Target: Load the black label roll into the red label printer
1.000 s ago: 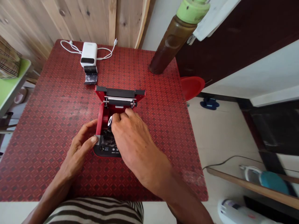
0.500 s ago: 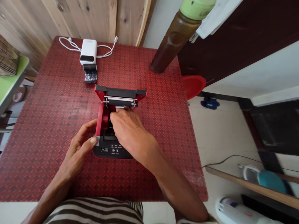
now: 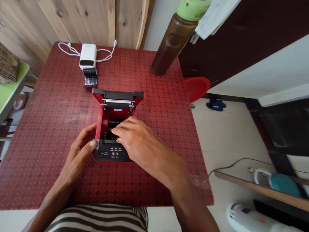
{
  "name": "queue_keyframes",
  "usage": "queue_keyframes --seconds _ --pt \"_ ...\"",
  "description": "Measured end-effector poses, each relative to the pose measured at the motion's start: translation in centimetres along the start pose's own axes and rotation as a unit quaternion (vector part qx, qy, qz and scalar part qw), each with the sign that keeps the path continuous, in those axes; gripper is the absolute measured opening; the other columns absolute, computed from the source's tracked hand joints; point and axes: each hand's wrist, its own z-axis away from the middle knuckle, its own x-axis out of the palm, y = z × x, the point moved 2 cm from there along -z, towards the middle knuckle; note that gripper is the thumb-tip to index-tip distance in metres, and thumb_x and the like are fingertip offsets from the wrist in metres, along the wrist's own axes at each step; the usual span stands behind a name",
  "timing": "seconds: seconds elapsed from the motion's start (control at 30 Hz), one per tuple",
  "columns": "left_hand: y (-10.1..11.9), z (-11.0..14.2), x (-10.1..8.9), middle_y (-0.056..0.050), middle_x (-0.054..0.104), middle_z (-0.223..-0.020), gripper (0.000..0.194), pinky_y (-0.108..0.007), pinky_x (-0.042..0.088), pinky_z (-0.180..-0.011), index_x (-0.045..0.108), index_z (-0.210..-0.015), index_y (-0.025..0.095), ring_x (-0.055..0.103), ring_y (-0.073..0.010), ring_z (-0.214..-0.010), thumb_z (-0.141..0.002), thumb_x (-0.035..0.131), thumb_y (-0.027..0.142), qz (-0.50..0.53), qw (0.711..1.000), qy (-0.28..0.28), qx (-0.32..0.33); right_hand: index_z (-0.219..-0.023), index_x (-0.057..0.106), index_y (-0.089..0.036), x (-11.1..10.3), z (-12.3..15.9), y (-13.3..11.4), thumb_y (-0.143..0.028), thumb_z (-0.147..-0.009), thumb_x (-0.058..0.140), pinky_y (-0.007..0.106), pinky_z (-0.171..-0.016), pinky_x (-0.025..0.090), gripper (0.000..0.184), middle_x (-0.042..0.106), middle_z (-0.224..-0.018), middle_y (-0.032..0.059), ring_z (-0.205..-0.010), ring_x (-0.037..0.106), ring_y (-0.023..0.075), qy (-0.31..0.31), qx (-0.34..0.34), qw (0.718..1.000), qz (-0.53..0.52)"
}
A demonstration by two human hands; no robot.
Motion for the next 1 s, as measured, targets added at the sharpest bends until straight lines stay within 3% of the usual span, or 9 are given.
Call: queue_keyframes --seconds 0.23,0.53,0.63,0.83,0.9,1.0 --pt "-0.2 0.1 -0.1 -0.013 0.078 -0.147 0.06 -0.049 0.062 -0.105 0.064 -0.152 0.025 0.074 -0.0359 -0.134 -0.103 0.076 0.057 0.0 1.0 -0.003 0.005 -0.088 0.077 -0.019 0.2 -0.5 0.7 -0.003 -0.109 0.061 0.035 -0.085 0.057 0.031 0.081 -0.092 0.003 -0.089 0.071 0.0199 -0.058 0.006 0.997 -0.045" --pt "0.0 -0.1 0.0 -0.013 0.079 -0.144 0.06 -0.049 0.063 -0.102 0.065 -0.151 0.025 0.075 -0.0372 -0.132 -0.102 0.077 0.059 -0.001 1.0 -0.004 0.003 -0.089 0.075 -0.021 0.3 -0.8 2.0 -0.003 -0.109 0.056 0.034 -0.085 0.055 0.033 0.079 -0.091 0.0025 -0.089 0.069 0.0194 -0.051 -0.003 0.997 -0.049" --pt "-0.1 0.0 0.0 -0.013 0.078 -0.146 0.06 -0.05 0.063 -0.102 0.065 -0.151 0.026 0.074 -0.0381 -0.135 -0.102 0.077 0.058 0.0 1.0 -0.003 -0.003 -0.091 0.073 -0.021 0.2 -0.4 1.4 -0.007 -0.112 0.056 0.035 -0.084 0.057 0.031 0.077 -0.092 0.0032 -0.089 0.068 0.0206 0.004 -0.008 0.999 -0.032" --pt "0.0 -0.1 -0.6 -0.012 0.072 -0.157 0.054 -0.057 0.05 -0.124 0.068 -0.152 0.027 0.066 -0.0378 -0.146 -0.107 0.07 0.056 0.002 1.0 0.005 0.0 -0.102 0.076 -0.018 0.7 2.1 -0.2 -0.006 -0.111 0.059 0.04 -0.092 0.063 0.023 0.08 -0.102 0.0081 -0.099 0.071 0.0227 0.141 -0.028 0.989 -0.028" --pt "0.8 -1.0 -0.8 -0.013 0.072 -0.156 0.053 -0.058 0.049 -0.124 0.068 -0.151 0.027 0.065 -0.0381 -0.146 -0.107 0.072 0.057 -0.029 0.999 0.033 0.014 -0.107 0.077 -0.019 1.1 3.1 -0.6 -0.003 -0.109 0.062 0.04 -0.093 0.065 0.022 0.08 -0.103 0.0083 -0.101 0.072 0.023 0.176 -0.02 0.984 -0.013" --pt "2.9 -3.7 -0.7 -0.01 0.068 -0.161 0.054 -0.055 0.048 -0.125 0.071 -0.15 0.031 0.062 -0.0373 -0.15 -0.105 0.072 0.062 -0.065 0.992 0.057 0.09 -0.113 0.077 -0.019 1.9 4.5 -1.2 0.0 -0.105 0.065 0.039 -0.091 0.066 0.025 0.079 -0.102 0.0079 -0.101 0.072 0.0233 0.211 -0.003 0.977 0.024"
